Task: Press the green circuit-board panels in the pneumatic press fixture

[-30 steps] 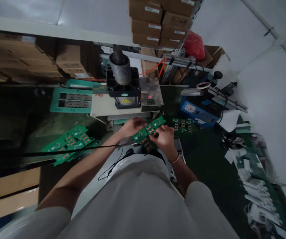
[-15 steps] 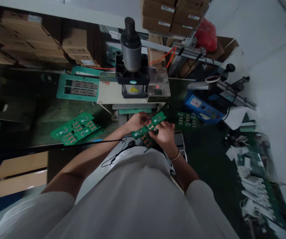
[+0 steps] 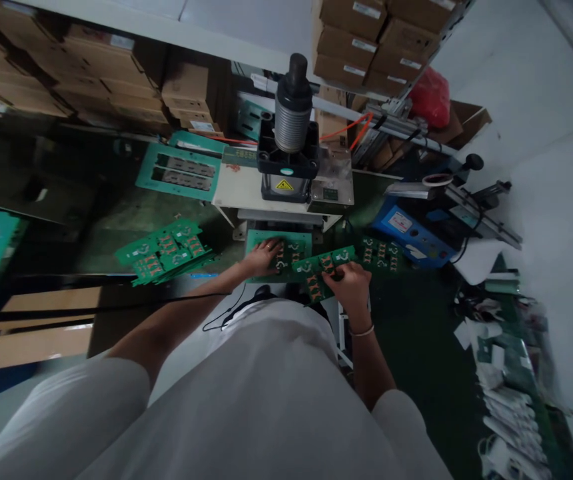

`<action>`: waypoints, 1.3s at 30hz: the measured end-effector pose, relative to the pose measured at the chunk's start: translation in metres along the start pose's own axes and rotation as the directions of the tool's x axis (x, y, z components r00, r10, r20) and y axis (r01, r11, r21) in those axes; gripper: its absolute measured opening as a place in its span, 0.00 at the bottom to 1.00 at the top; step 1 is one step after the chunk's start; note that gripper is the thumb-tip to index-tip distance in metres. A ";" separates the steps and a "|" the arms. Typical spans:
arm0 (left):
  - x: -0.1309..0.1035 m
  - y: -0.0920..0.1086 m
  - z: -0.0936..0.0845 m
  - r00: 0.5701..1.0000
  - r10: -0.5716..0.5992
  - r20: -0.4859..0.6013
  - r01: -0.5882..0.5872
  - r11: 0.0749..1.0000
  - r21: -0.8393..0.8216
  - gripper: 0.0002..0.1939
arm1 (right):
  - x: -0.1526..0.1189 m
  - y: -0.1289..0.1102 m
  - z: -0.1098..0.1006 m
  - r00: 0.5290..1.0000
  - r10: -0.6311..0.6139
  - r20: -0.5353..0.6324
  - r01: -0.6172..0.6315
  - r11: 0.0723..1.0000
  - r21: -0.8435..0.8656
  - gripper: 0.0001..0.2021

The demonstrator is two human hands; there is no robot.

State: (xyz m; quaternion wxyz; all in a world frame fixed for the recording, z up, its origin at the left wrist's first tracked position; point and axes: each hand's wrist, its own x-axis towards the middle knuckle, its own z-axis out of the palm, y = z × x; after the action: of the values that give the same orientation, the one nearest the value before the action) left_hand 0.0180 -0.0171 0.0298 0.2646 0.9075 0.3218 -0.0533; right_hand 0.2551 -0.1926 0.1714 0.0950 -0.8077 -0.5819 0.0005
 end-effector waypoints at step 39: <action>-0.174 -0.164 -0.030 0.770 -0.496 -0.401 0.468 0.867 -0.173 0.50 | 0.033 -0.117 0.130 0.955 0.027 0.294 0.004 0.994 -0.105 0.20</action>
State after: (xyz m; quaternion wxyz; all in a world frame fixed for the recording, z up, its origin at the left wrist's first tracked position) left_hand -0.2214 0.0086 0.0291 0.1922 0.7743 0.5956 0.0936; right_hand 0.1416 -0.1059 0.0650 -0.0354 -0.8059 -0.5840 0.0911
